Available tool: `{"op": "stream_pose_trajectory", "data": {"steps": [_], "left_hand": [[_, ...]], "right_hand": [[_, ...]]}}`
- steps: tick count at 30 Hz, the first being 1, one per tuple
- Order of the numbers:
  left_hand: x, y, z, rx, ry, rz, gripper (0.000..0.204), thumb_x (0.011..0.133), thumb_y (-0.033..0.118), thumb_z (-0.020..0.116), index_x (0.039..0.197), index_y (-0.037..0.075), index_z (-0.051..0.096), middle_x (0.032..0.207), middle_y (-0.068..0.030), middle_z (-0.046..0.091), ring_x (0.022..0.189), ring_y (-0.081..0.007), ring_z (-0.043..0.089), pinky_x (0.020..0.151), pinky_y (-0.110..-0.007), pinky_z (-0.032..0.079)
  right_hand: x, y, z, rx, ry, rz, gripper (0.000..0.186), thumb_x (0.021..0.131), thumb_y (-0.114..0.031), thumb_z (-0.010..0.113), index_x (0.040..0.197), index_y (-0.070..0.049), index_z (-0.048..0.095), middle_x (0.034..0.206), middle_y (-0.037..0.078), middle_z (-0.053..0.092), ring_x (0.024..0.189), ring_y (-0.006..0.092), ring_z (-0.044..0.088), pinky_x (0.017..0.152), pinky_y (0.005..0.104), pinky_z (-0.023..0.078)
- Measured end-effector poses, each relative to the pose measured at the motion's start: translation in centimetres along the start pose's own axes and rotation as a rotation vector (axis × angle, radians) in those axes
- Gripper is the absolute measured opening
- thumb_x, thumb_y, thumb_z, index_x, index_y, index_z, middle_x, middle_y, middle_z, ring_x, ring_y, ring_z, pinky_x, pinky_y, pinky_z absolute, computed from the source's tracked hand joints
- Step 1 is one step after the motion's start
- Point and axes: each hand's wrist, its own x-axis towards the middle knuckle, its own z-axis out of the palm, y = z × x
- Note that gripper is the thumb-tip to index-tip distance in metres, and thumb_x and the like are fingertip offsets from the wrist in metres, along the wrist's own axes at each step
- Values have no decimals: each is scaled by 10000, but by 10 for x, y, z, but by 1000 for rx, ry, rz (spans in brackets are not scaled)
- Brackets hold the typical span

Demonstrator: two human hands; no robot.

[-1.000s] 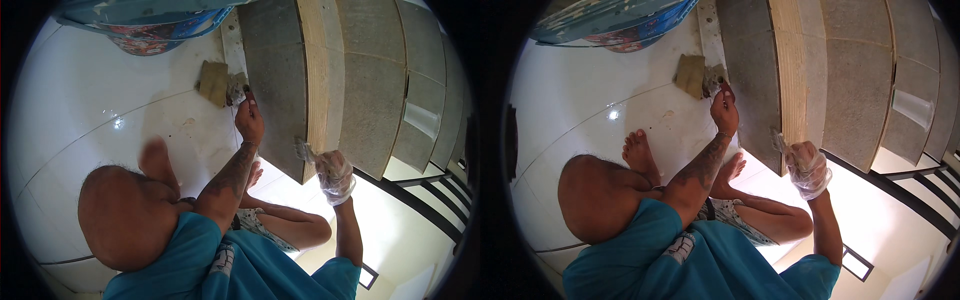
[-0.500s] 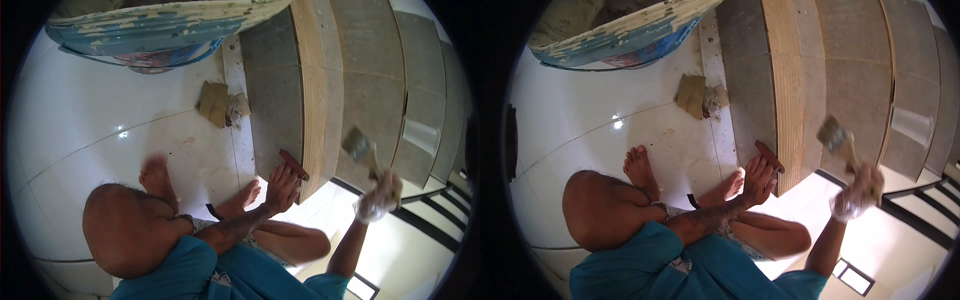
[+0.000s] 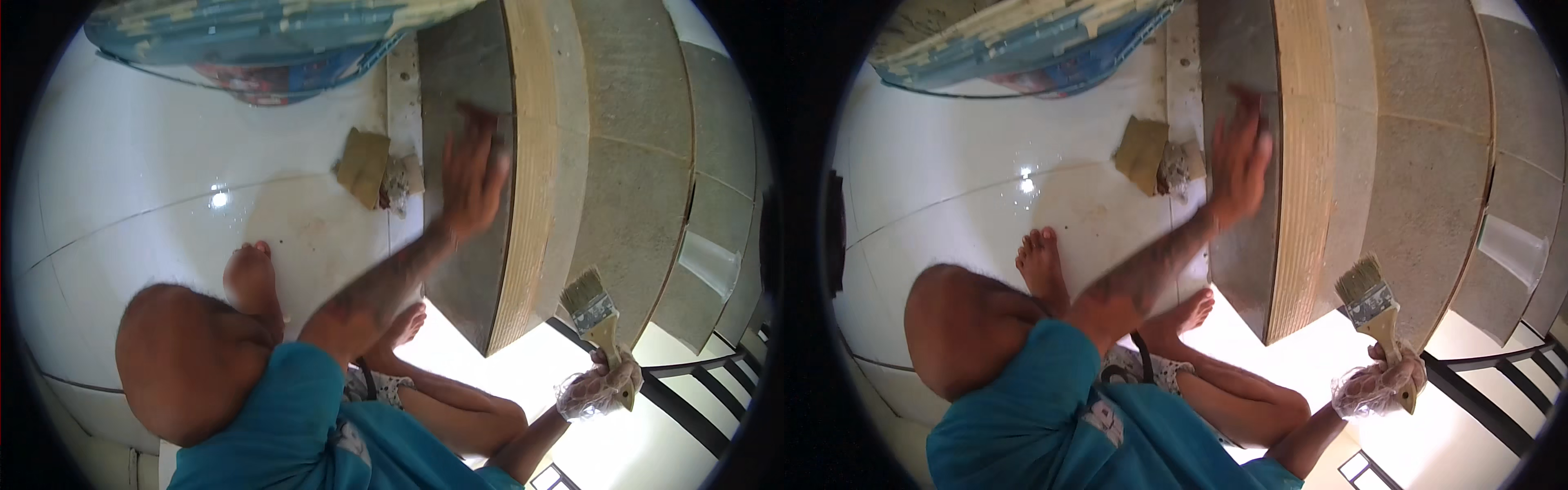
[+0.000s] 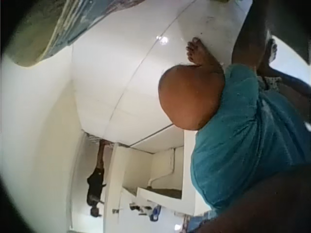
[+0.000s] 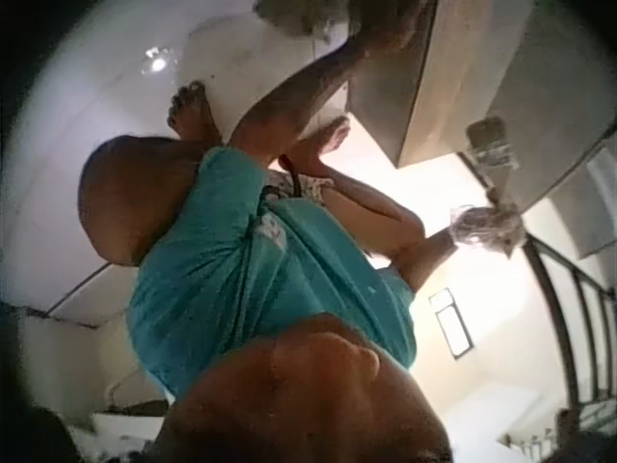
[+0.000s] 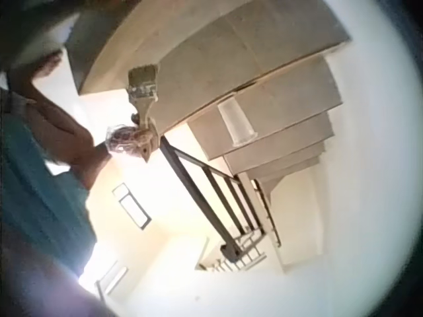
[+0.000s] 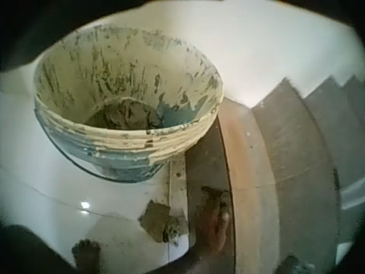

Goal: Applying grout or cement filler to the base and edges of tiled stairs.

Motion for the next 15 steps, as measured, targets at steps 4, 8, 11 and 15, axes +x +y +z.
{"op": "stream_pose_trajectory", "data": {"steps": [4,8,11,15], "left_hand": [[22,2,0,173,17,94,674,908,475,311,1370,-11,248,1391,-254,275,1321,-365,223,1063,-536,87],[-28,2,0,108,109,23,701,897,495,329,1368,-17,246,1380,-261,291,1310,-380,238,1051,-560,84],[-20,28,6,4,95,-34,733,867,503,393,1353,-31,260,1392,-251,272,1316,-370,227,1061,-548,50],[14,-9,-9,96,91,-44,742,854,505,409,1347,-33,273,1383,-262,282,1315,-371,234,1062,-546,54]], "right_hand": [[15,-1,8,-126,91,-407,345,928,-309,461,881,32,463,704,94,510,502,123,512,401,211,420],[14,-10,24,-17,172,-73,412,944,-376,370,877,21,456,740,97,493,528,111,489,402,201,404],[18,13,4,-170,84,-315,468,945,-423,312,897,16,466,824,95,469,573,117,504,390,179,404],[19,-9,30,193,166,-120,348,935,-307,440,815,19,452,686,109,506,496,96,473,414,193,410]]}}
